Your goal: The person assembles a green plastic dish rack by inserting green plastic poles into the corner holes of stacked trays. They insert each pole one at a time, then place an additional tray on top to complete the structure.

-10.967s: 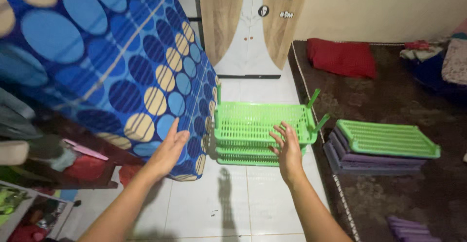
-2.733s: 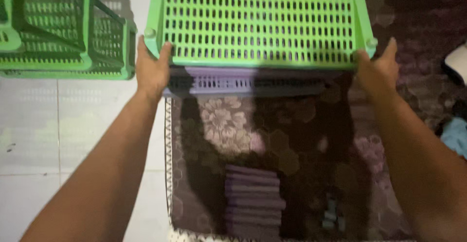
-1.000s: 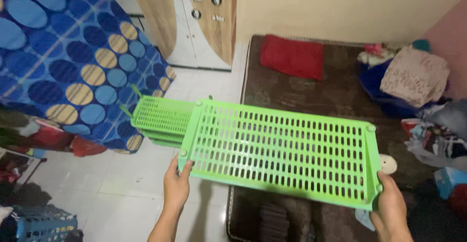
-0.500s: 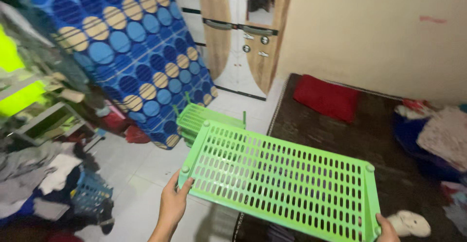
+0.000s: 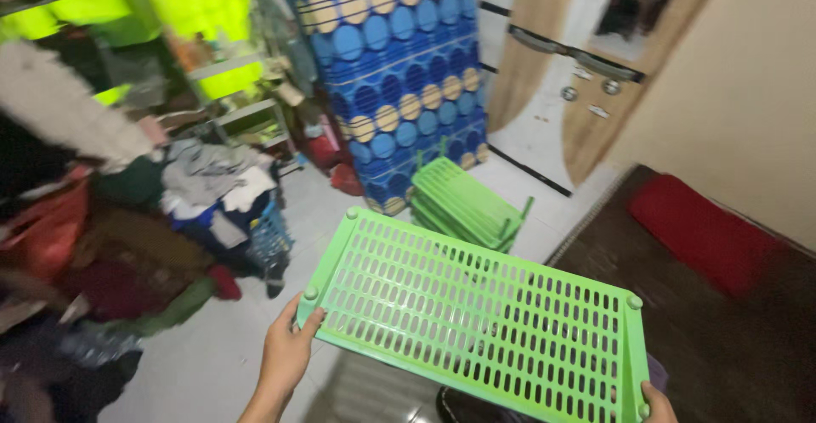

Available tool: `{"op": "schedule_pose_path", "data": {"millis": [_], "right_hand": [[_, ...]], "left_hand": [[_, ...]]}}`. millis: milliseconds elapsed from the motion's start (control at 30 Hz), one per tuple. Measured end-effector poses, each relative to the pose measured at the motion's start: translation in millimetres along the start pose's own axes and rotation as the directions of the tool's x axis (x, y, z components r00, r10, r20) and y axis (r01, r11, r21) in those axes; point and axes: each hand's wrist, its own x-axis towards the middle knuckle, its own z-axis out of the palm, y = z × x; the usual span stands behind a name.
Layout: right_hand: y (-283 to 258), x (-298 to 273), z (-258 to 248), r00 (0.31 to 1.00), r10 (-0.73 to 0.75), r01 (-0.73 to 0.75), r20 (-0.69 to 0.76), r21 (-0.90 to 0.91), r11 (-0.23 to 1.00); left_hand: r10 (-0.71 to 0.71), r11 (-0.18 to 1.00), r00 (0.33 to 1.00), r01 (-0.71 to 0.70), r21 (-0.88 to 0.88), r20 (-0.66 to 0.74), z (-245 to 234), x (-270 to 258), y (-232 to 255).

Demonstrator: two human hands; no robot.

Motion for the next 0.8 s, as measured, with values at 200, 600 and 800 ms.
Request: {"op": "schedule_pose_path", "data": {"millis": [200, 600, 800], "right_hand": [[-32.6, 11.2, 118.1, 0.968, -0.211, 0.214, 0.133, -0.004, 0.977], [-86.9, -179.9, 421.7, 0.849, -0.1, 0.046, 0.519, 0.115, 0.992], [-98.4, -248.9, 535.8, 0.823, -0.023, 0.007, 0.567, 0.03, 1.0]], "left_hand": [[-0.016, 0.996, 0.983, 0.0, -0.085, -0.181, -76.4, -5.3, -35.4], [0.025, 0.974, 0.865, -0.134, -0.183, -0.501, -277.7, 35.6, -144.7], [0.018, 0.963, 0.82, -0.167, -0.21, -0.572, -353.4, 59.8, -166.7]]}}
